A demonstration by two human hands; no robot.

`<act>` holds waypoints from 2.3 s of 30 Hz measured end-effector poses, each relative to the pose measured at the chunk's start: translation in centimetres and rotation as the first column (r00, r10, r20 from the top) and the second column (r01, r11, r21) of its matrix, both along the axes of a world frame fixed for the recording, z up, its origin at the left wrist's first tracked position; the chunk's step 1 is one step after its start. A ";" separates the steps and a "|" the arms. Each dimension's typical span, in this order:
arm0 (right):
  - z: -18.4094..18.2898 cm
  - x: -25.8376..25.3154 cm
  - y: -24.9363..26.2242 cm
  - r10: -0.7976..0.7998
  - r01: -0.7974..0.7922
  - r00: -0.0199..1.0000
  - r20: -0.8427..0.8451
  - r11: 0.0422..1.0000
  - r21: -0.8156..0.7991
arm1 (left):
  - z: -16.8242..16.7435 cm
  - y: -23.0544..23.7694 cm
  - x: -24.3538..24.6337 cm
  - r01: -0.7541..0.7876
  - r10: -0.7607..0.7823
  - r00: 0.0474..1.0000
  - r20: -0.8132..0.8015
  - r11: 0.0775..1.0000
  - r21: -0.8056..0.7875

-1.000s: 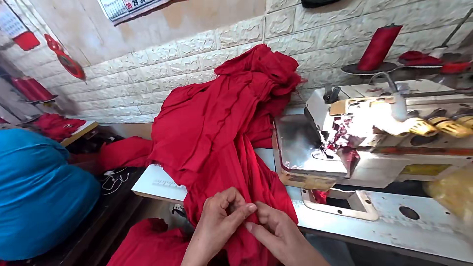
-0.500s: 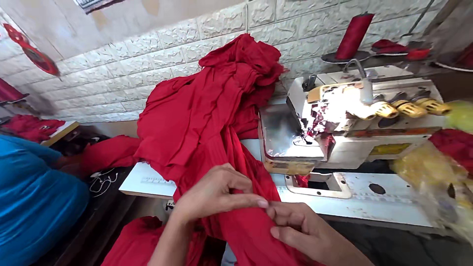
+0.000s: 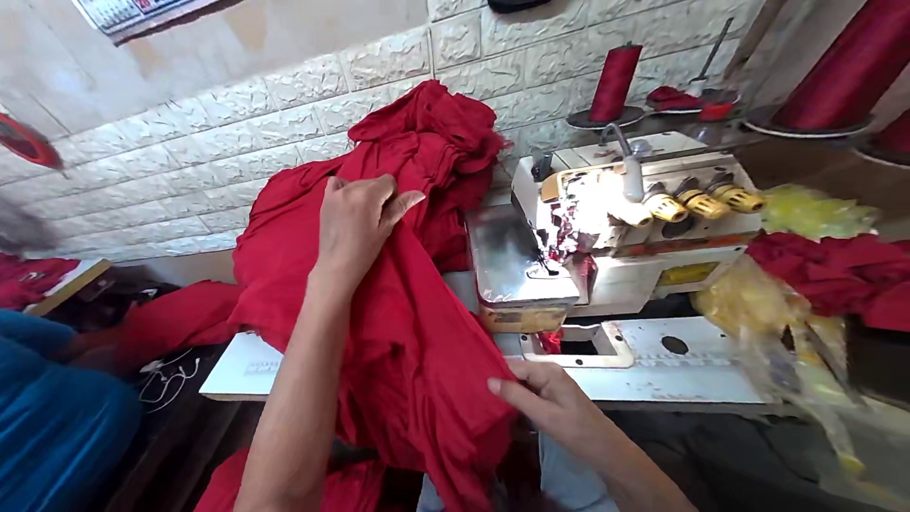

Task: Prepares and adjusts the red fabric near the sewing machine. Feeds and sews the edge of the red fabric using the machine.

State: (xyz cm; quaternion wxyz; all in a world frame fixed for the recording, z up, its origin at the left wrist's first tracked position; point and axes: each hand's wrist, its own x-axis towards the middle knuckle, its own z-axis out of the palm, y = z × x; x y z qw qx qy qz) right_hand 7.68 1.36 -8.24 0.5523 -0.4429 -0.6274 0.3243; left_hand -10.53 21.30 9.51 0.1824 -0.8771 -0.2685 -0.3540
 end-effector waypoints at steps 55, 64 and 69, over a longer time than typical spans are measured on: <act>-2.6 -0.4 1.7 -0.567 0.541 0.763 0.311 0.823 0.172 | -16.7 -11.6 -1.4 0.075 0.151 0.923 0.354 0.832 -0.550; -3.4 -2.7 0.2 -0.608 0.498 0.742 0.282 0.782 0.376 | -16.1 -13.2 -0.7 -0.056 0.165 0.909 0.382 0.958 -0.280; -1.4 -1.5 0.9 -0.523 0.469 0.818 0.240 0.848 0.247 | -11.6 -15.5 -1.0 0.381 -0.137 0.791 0.596 0.873 -0.305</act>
